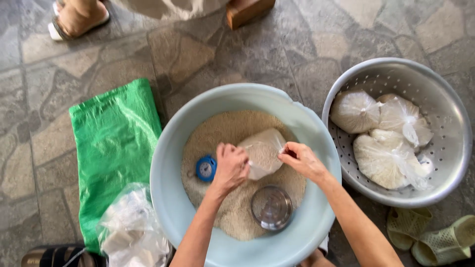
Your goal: Weighing and bagging rice from a large tub into individual plastic bags.
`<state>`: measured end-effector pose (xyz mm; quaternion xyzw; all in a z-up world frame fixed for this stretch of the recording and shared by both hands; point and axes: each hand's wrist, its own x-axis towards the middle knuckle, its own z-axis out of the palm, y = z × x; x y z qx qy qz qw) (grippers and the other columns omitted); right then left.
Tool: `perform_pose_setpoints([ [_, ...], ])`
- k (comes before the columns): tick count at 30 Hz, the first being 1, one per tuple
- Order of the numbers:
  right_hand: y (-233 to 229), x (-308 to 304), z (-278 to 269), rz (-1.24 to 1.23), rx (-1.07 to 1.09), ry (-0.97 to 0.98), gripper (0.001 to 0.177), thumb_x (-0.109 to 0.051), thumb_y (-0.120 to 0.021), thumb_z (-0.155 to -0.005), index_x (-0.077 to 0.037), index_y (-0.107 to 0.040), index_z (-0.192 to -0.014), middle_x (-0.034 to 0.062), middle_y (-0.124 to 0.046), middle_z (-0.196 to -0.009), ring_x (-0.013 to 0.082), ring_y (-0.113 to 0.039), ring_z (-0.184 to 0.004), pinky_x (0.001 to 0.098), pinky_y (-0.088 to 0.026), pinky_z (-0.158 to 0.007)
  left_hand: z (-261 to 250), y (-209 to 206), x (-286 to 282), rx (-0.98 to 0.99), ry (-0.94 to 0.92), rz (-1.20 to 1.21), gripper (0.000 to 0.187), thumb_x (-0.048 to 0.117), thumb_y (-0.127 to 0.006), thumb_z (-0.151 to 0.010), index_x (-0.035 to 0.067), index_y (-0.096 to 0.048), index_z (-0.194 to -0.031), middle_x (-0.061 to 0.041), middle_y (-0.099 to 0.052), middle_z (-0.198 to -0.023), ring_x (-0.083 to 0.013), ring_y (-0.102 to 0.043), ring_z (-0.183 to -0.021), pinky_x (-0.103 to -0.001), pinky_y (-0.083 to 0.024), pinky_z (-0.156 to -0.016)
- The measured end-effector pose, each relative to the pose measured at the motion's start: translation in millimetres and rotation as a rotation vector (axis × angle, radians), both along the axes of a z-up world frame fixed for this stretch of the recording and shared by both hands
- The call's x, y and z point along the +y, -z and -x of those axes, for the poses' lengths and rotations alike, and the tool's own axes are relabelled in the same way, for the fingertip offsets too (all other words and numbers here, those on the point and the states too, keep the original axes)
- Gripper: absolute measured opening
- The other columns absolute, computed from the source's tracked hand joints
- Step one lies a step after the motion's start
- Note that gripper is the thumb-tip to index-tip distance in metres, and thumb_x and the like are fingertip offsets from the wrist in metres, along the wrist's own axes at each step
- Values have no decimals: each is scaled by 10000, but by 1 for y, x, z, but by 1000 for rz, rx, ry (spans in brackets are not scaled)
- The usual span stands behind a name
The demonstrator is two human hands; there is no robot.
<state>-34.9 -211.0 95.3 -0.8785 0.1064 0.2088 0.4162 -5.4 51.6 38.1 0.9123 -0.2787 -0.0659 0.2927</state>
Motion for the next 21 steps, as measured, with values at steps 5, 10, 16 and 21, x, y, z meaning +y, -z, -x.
perform_pose_setpoints([
  [5, -48, 3, 7, -301, -318, -72, 87, -97, -709, -873, -28, -657, -885, -4, -638, -765, 63, -564, -714, 254, -495, -629, 19, -72, 27, 383, 78, 499, 182, 235, -690, -844, 75, -605, -832, -62, -608, -1153, -251, -496, -1183, -458, -360, -1090],
  [10, -106, 26, 31, -421, -261, -348, 103, -99, -744, -875, -25, -680, -907, 20, -708, -867, 115, -677, -783, 279, -556, -698, 49, -140, 62, 951, 280, 1120, 480, 315, -736, -940, 118, -640, -1367, -113, -618, -1427, -255, -452, -1483, -424, -309, -1259],
  [16, -72, 81, 55, -643, -308, -531, 110, -67, -769, -901, -4, -697, -955, 87, -701, -924, 214, -705, -864, 331, -556, -760, 121, -11, 104, 1127, -167, 1132, 691, 174, -846, -825, -17, -588, -1437, -87, -687, -921, -168, -630, -882, -290, -483, -844],
  [21, 47, 126, 101, -626, -274, -649, 69, -113, -699, -938, -47, -687, -923, 88, -685, -935, 223, -725, -942, 320, -563, -808, 161, 233, 117, 747, -96, 786, 320, 139, -659, -1012, -12, -716, -1288, -26, -692, -905, -124, -665, -877, -259, -508, -856],
])
